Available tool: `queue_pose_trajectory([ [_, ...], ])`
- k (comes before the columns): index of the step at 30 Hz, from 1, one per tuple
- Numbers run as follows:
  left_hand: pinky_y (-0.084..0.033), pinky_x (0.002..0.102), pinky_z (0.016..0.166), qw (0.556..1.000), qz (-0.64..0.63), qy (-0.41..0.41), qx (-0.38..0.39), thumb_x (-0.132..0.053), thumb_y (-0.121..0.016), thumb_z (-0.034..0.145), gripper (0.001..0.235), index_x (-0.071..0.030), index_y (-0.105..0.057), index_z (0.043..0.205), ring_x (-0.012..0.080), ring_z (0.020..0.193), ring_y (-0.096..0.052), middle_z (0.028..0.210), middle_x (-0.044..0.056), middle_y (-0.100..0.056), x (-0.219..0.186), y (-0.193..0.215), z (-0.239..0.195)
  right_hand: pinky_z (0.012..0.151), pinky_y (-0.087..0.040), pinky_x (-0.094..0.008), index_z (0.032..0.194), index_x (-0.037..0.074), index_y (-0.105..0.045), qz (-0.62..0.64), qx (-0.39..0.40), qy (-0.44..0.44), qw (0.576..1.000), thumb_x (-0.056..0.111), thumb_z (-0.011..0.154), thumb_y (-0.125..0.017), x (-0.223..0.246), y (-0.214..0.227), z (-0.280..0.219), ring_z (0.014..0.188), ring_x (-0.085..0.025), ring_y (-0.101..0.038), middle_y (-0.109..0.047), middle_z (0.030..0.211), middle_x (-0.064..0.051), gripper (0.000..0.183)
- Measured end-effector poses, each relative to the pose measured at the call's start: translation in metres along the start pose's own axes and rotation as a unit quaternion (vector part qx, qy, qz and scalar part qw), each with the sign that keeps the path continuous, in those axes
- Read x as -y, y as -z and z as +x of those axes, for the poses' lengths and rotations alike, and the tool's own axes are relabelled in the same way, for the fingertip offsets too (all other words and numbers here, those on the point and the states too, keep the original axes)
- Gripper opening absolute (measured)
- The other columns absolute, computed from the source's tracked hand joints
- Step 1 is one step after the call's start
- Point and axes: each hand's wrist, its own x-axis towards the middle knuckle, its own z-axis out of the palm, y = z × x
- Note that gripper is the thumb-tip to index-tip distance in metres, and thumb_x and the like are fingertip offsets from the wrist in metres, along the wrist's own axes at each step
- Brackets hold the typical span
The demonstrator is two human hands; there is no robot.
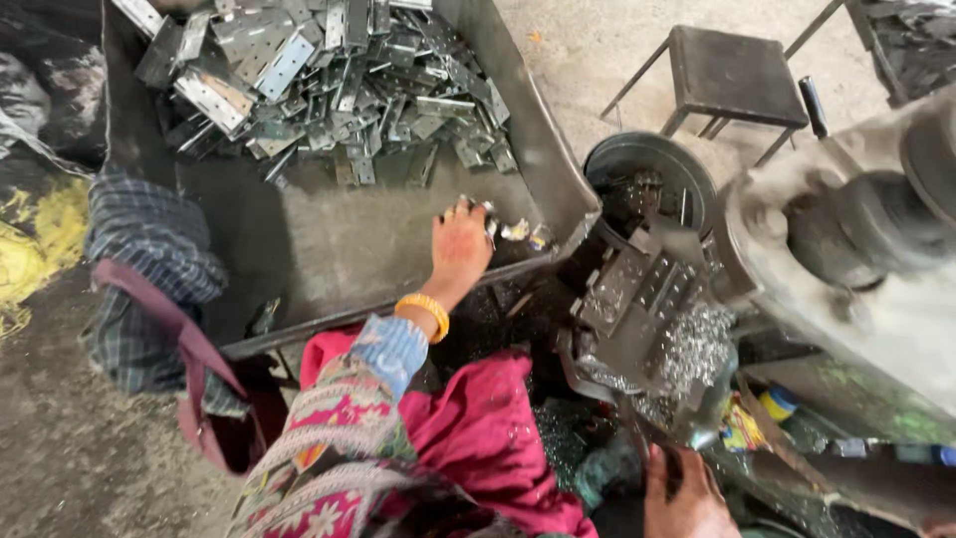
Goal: The person picks up metal hinge pieces from a bin and places them one at a time into a mechanical punch press, then uses their other hand to operate a lever that stamps the metal.
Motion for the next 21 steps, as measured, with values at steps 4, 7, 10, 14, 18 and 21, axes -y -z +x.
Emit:
queue_pose_trajectory([
  [4, -0.041, 0.054, 0.095, 0.978, 0.106, -0.008, -0.180, -0.021, -0.062, 0.081, 0.037, -0.019, -0.067, 0.117, 0.0345, 0.119, -0.061, 0.126, 0.014, -0.066, 0.026, -0.071, 0.101, 0.078, -0.061, -0.039, 0.122, 0.012, -0.073, 0.169, -0.095, 0.061, 0.979, 0.036, 0.093, -0.070, -0.047, -0.049, 0.034, 0.079, -0.028, -0.077, -0.077, 0.094, -0.015, 0.037],
  [7, -0.039, 0.056, 0.107, 0.978, 0.145, -0.017, -0.148, -0.023, -0.056, 0.089, 0.037, -0.017, -0.065, 0.124, 0.0336, 0.122, -0.060, 0.120, 0.015, -0.068, 0.032, -0.084, 0.126, 0.085, -0.057, -0.034, 0.110, 0.000, -0.070, 0.246, -0.139, 0.116, 0.952, 0.020, 0.101, -0.073, -0.097, -0.103, 0.053, 0.085, -0.023, -0.074, -0.074, 0.090, -0.019, 0.022],
  [10, -0.041, 0.052, 0.113, 0.993, 0.095, -0.059, -0.047, -0.020, -0.055, 0.094, 0.033, -0.012, -0.065, 0.125, 0.0300, 0.124, -0.061, 0.126, 0.011, -0.069, 0.039, -0.059, 0.113, 0.080, -0.057, -0.034, 0.105, -0.001, -0.069, 0.299, -0.106, 0.149, 0.936, 0.019, 0.100, -0.070, -0.146, -0.142, 0.076, 0.077, -0.022, -0.072, -0.073, 0.083, -0.017, 0.021],
  [14, -0.042, 0.051, 0.104, 0.998, 0.033, -0.041, 0.024, -0.027, -0.061, 0.081, 0.040, -0.012, -0.067, 0.117, 0.0299, 0.120, -0.060, 0.123, 0.009, -0.068, 0.079, -0.034, 0.095, 0.072, -0.058, -0.034, 0.099, -0.003, -0.068, 0.357, -0.053, 0.203, 0.910, 0.018, 0.100, -0.066, -0.171, -0.163, 0.120, 0.067, -0.019, -0.070, -0.070, 0.075, -0.015, 0.022],
  [18, -0.047, 0.046, 0.098, 0.978, 0.171, 0.058, -0.105, -0.017, -0.062, 0.095, 0.029, -0.005, -0.067, 0.121, 0.0334, 0.124, -0.060, 0.130, 0.015, -0.067, 0.123, -0.055, 0.109, 0.064, -0.059, -0.037, 0.102, -0.009, -0.070, 0.302, 0.006, 0.102, 0.948, 0.015, 0.099, -0.069, -0.172, -0.165, 0.120, 0.064, -0.023, -0.071, -0.070, 0.072, -0.019, 0.024],
  [21, -0.048, 0.048, 0.097, 0.990, 0.117, 0.039, -0.075, -0.016, -0.067, 0.091, 0.030, -0.004, -0.068, 0.118, 0.0367, 0.122, -0.059, 0.134, 0.017, -0.064, 0.125, -0.049, 0.104, 0.068, -0.057, -0.033, 0.103, -0.008, -0.060, 0.357, -0.110, 0.119, 0.920, 0.022, 0.108, -0.071, -0.155, -0.162, 0.101, 0.070, -0.021, -0.068, -0.067, 0.081, -0.019, 0.032],
])
